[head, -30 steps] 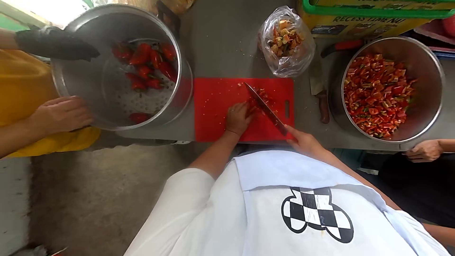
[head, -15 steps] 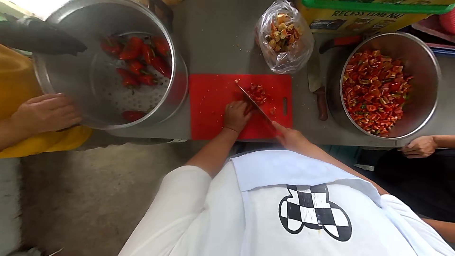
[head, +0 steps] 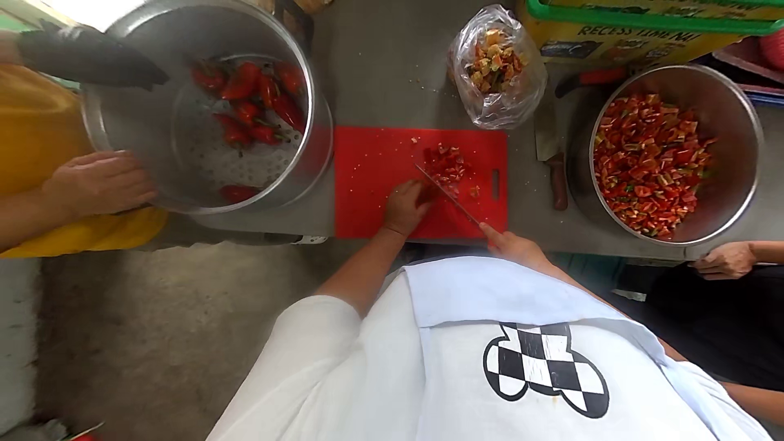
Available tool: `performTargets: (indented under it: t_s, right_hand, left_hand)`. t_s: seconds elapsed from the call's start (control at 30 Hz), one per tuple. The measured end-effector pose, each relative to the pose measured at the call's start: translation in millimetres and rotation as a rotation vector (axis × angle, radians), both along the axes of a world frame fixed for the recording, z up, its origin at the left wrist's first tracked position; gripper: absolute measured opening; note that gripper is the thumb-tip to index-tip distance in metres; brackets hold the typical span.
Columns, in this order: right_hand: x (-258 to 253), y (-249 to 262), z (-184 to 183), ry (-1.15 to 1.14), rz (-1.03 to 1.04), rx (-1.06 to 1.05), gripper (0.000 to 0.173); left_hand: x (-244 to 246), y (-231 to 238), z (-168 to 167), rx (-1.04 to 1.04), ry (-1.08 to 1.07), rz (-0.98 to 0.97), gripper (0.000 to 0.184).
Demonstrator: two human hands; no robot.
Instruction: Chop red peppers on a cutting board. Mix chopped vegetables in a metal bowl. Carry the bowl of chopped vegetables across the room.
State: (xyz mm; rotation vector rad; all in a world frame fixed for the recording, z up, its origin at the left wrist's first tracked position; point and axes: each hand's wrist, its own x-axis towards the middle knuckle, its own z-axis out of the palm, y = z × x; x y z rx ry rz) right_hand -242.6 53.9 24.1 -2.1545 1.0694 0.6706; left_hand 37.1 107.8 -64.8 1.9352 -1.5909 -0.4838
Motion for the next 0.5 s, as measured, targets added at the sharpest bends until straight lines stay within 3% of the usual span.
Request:
performTargets:
  t_s: [0.13, 0.37, 0.5]
  right_hand:
    - [7.3, -0.9, 2.6, -0.007, 0.025, -0.005, 0.053]
    - [16.2, -31.2, 1.4, -0.218, -0.108, 0.107, 0.057]
    - [10.9, -19.8, 10.4, -0.165, -0.052, 0.000, 0.056]
  left_hand:
    - [-4.9, -3.5, -3.6, -0.139, -0.060, -0.010, 0.026]
    - [-5.3, -0.9, -12.2, -0.175, -0.053, -0.001, 0.027]
    - [-3.9, 0.5, -9.2, -0.128, -0.014, 0.005, 0.025]
